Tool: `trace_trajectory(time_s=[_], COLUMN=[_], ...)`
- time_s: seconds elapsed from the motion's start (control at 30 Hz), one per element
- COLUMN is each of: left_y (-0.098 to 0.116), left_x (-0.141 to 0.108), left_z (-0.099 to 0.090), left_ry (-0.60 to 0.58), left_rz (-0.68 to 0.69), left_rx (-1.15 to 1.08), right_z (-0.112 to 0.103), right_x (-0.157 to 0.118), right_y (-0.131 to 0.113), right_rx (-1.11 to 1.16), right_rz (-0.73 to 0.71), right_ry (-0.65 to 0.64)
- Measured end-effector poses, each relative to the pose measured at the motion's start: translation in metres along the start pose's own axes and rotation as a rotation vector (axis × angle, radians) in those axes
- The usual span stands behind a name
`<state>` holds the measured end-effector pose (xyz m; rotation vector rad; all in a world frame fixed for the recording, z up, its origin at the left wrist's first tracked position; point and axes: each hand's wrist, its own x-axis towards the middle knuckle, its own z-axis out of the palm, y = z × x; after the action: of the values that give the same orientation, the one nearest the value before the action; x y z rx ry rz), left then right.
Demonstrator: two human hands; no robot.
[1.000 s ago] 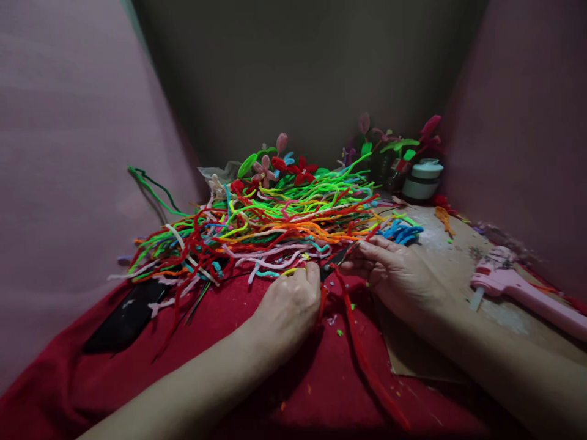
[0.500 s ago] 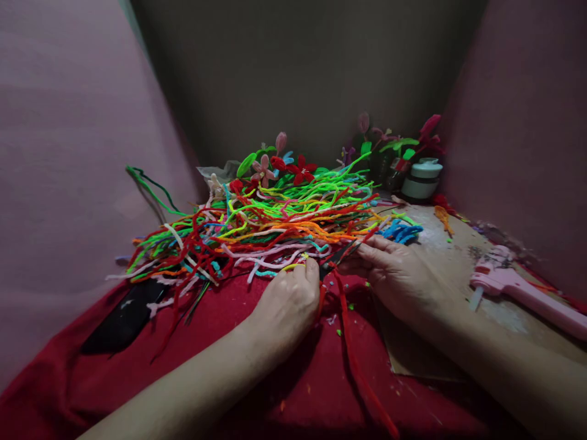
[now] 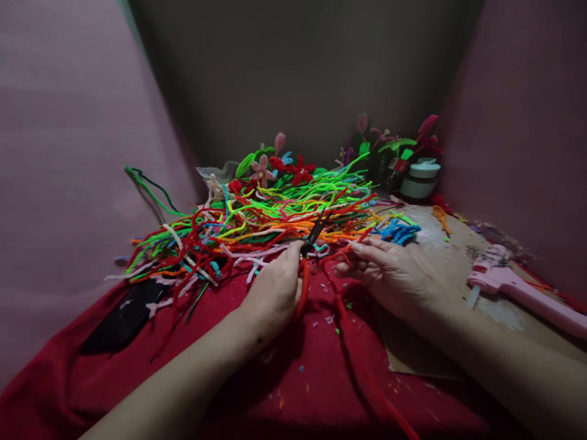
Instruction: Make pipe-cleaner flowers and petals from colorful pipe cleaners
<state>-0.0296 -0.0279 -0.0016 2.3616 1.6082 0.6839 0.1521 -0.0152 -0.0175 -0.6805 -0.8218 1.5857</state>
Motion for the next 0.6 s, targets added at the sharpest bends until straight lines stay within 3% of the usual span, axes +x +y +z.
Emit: trace_trajectory(time_s=[0.13, 0.2, 0.43, 0.6], left_y=[0.011, 0.018, 0.022, 0.019], left_x=[0.002, 0.001, 0.002, 0.004], left_z=[-0.005, -0.007, -0.003, 0.0], left_ry=[-0.123, -0.165, -0.173, -0.2], left_rz=[-0.113, -0.191, -0.26, -0.214], left_rx=[-0.687, -0.865, -0.985, -0.872], right_z=[0.001, 0.0, 0.0, 0.002], right_x=[-0.001, -0.001, -0.002, -0.003], right_y=[0.001, 0.002, 0.004, 0.003], right_rx=[-0.038, -0.054, -0.079, -0.113], right_rz=[0.033, 0.038, 0.066, 0.047], right_ry=[-0.063, -0.074, -0.131, -0.106])
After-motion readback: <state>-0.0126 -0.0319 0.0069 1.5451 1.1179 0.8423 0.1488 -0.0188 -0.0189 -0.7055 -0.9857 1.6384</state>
